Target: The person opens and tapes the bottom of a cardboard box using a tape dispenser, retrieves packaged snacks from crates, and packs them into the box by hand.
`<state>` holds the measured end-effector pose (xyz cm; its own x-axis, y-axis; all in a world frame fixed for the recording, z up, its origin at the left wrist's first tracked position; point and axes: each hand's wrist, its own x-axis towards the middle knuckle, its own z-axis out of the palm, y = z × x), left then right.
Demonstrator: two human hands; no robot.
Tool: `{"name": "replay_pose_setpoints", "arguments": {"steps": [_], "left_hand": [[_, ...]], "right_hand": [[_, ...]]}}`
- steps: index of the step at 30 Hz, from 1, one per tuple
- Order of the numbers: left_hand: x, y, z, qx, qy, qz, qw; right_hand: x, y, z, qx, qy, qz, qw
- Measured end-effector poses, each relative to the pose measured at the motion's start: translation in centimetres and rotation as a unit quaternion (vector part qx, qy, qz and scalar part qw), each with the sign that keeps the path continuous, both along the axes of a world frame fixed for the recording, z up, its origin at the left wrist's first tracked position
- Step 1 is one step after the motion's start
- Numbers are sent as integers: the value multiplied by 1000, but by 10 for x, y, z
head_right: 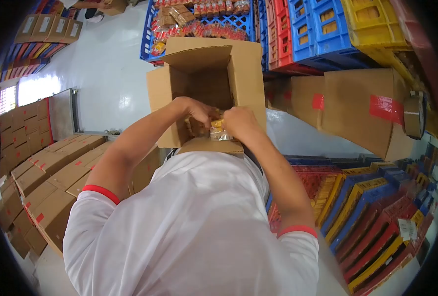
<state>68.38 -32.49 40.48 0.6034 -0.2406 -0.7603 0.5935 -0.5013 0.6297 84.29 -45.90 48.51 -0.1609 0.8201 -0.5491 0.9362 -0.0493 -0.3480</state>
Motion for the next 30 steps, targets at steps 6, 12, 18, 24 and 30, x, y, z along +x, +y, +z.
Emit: {"name": "replay_pose_setpoints", "arguments": {"steps": [6, 12, 18, 24, 30], "left_hand": [[9, 7, -50, -204, 84, 47, 974], [26, -6, -5, -194, 130, 85, 969], [40, -27, -53, -22, 83, -25, 996], [50, -31, -100, -32, 135, -50, 989], [38, -19, -66, -7, 150, -16, 989]], "right_hand": [[36, 0, 25, 202, 101, -233, 946], [24, -23, -13, 214, 89, -240, 943], [20, -21, -19, 169, 126, -271, 939], [19, -26, -33, 169, 130, -276, 937], [42, -26, -18, 199, 131, -272, 932]]}}
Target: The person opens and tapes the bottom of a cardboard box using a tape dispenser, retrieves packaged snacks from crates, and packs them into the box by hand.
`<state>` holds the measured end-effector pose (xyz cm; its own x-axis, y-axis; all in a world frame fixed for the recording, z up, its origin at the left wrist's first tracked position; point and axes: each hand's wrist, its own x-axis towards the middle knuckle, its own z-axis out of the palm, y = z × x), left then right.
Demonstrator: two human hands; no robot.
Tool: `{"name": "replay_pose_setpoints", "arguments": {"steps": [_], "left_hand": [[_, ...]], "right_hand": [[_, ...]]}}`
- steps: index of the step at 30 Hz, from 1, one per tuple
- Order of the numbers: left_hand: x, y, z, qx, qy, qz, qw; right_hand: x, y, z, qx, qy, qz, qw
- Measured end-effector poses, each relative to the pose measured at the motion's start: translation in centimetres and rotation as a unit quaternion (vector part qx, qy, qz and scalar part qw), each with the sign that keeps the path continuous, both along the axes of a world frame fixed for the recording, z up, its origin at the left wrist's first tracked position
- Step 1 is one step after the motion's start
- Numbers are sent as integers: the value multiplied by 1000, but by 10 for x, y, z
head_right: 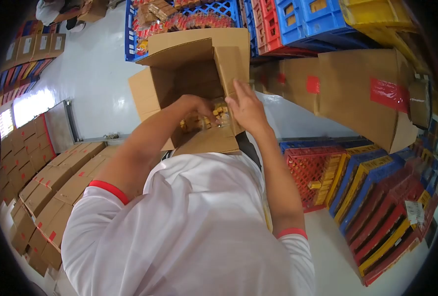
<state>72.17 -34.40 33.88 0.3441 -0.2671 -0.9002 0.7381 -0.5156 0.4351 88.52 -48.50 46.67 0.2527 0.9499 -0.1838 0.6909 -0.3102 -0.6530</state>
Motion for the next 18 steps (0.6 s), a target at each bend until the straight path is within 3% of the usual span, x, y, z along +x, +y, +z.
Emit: {"name": "replay_pose_setpoints", "arguments": {"steps": [2, 4, 6, 7, 8, 9, 12, 13, 15, 16, 18], "left_hand": [[-13, 18, 54, -4, 14, 31, 999], [-32, 40, 136, 182, -125, 91, 971], [-78, 48, 162, 245, -312, 284, 873], [-92, 42, 161, 246, -311, 286, 872], [-107, 34, 153, 365, -379, 359, 771], [-118, 28, 143, 474, -433, 419, 642], [-116, -3, 99, 535, -345, 416, 649], [-117, -5, 96, 536, -337, 425, 647], [-117, -1, 88, 438, -396, 525, 613], [-117, 0, 84, 449, -391, 532, 602], [-117, -1, 80, 459, -385, 534, 597]], "right_hand": [[3, 12, 23, 94, -28, -34, 995], [4, 30, 48, 130, -11, -21, 991], [-3, 45, 60, 162, 2, -14, 987], [-13, 58, 61, 121, 61, 36, 990], [-24, 73, 59, 80, 120, 89, 986], [-36, 88, 43, 34, 103, 138, 985], [-75, 129, -40, -181, 21, 298, 937], [-85, 136, -58, -185, 22, 309, 933], [-102, 146, -90, -370, 45, 345, 862], [-110, 144, -111, -376, 45, 354, 855], [-122, 138, -142, -495, 105, 323, 800]]}}
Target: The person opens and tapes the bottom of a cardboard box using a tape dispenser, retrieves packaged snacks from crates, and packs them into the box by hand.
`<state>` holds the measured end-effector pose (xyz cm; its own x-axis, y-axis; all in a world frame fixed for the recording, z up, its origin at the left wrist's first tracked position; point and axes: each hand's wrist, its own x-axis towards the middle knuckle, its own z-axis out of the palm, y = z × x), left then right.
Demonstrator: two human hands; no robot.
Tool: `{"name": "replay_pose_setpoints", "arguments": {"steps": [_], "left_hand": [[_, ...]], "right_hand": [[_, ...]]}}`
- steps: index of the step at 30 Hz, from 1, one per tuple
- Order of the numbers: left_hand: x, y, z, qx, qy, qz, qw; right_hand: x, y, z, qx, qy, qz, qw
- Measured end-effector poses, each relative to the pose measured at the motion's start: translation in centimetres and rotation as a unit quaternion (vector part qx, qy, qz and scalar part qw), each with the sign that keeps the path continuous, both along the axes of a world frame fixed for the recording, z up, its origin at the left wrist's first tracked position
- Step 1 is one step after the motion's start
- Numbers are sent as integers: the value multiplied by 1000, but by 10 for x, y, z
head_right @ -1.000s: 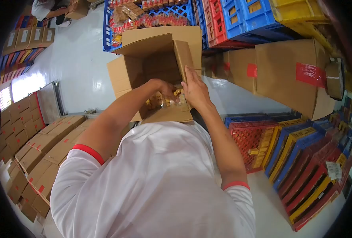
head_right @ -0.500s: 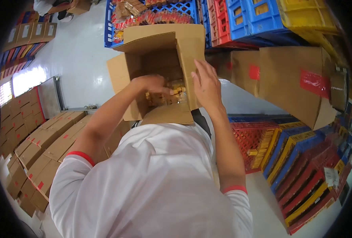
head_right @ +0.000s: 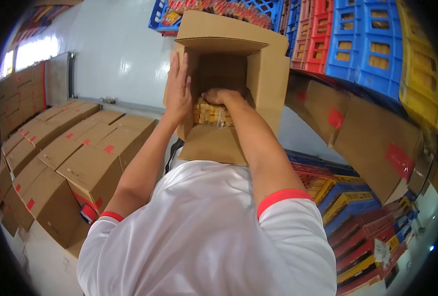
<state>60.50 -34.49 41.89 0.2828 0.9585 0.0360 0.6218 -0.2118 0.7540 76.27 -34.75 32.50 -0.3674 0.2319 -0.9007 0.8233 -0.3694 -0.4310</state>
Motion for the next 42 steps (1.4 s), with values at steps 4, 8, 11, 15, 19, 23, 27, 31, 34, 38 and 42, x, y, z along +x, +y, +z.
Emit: {"name": "replay_pose_setpoints", "arguments": {"steps": [4, 8, 11, 15, 19, 23, 27, 31, 34, 38, 42], "left_hand": [[6, -3, -5, -5, -11, 25, 1000], [9, -5, -1, -10, -12, 30, 999], [9, -2, -4, 0, -19, 22, 1000], [6, -2, -1, -11, -49, 12, 999], [5, -1, 8, -20, -31, -29, 999], [-12, -1, 7, 36, 27, -84, 995], [-15, -7, 45, 100, -8, -87, 991], [14, -19, 116, 108, -87, -187, 972], [55, -54, 153, 35, -208, -249, 945], [102, -129, 184, 16, -238, -334, 912], [160, -242, 173, -20, -238, -477, 846]], "right_hand": [[-6, -22, 10, -96, 40, -122, 987], [-7, -23, 0, -108, 74, -128, 983], [-9, -22, -8, -114, 78, -130, 982], [-14, -19, -18, -105, 73, -127, 984], [-2, 8, 50, 48, -37, 22, 998], [26, -3, 111, 225, 30, 14, 974], [66, -63, 180, 398, 66, -175, 898], [88, -150, 224, 514, 22, -382, 768], [98, -226, 224, 589, -30, -496, 637], [109, -344, 218, 610, -75, -561, 555], [124, -489, 213, 555, -136, -602, 558]]}}
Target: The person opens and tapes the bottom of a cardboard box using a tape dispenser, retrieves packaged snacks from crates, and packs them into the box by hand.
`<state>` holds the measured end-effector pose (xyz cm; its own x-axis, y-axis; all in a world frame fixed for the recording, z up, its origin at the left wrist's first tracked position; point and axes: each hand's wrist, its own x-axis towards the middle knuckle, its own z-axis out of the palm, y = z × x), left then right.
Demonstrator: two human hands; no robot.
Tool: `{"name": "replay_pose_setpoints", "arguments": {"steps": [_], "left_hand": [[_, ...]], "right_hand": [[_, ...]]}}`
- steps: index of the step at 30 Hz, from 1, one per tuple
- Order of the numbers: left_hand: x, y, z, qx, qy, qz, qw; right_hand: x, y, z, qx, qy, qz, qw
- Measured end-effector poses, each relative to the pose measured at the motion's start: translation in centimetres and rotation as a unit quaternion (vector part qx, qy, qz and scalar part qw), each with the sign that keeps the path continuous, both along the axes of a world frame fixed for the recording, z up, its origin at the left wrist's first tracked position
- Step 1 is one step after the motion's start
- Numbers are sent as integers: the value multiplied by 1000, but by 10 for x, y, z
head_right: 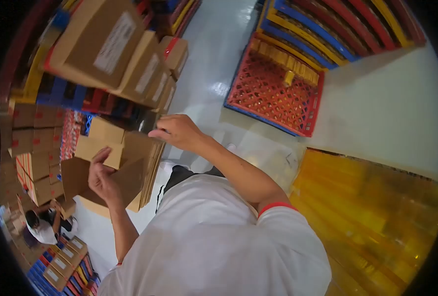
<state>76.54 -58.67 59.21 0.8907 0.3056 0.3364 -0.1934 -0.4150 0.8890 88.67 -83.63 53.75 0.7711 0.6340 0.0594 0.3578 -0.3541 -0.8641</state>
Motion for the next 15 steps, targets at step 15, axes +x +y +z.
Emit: {"name": "replay_pose_setpoints", "arguments": {"steps": [15], "left_hand": [[128, -314, -53, 90, 273, -329, 900]], "right_hand": [[-217, -497, -306, -410, 428, -321, 738]]}}
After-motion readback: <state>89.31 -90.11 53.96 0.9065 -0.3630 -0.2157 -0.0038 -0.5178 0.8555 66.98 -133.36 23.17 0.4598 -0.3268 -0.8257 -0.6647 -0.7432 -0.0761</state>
